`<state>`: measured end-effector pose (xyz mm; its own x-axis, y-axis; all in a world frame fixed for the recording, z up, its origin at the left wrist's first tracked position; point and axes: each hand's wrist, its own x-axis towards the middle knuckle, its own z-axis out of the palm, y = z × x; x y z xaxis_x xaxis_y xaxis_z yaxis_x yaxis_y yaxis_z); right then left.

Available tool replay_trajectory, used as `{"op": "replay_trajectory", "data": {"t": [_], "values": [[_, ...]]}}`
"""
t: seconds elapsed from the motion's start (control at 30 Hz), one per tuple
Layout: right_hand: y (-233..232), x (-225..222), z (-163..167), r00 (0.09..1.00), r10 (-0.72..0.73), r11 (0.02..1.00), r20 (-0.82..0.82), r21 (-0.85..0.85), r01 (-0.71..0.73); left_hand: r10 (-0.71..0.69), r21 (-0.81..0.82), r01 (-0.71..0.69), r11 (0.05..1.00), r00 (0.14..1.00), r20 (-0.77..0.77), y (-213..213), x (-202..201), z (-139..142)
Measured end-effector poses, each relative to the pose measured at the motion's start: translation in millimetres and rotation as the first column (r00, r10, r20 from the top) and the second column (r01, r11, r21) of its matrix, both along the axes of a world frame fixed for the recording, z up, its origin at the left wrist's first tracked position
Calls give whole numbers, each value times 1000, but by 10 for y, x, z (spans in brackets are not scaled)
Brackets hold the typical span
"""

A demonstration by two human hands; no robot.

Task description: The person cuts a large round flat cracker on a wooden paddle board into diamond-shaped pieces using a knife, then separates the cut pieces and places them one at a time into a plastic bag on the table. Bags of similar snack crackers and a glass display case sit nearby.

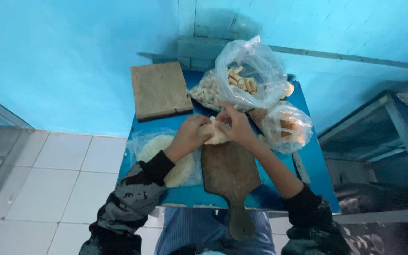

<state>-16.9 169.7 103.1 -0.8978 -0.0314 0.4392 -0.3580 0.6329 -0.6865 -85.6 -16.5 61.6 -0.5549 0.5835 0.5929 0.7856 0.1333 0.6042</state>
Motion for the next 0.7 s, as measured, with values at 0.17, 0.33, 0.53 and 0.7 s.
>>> {"op": "replay_trajectory", "data": {"t": [0.17,0.33,0.53,0.7], "values": [[-16,47,43,995,-59,998,84,26,57,-3,-6,3,1000,1000,1,3,-21,86],[-99,37,122,999,29,966,16,-258,-24,10,11,-9,1000,986,-167,-13,74,185],[-229,-57,193,998,32,823,-56,-566,-58,71,95,-55,994,982,-177,-4,33,186],[-240,-49,235,999,8,588,36,-808,24,46,215,-37,976,998,-38,-62,-73,260]]}}
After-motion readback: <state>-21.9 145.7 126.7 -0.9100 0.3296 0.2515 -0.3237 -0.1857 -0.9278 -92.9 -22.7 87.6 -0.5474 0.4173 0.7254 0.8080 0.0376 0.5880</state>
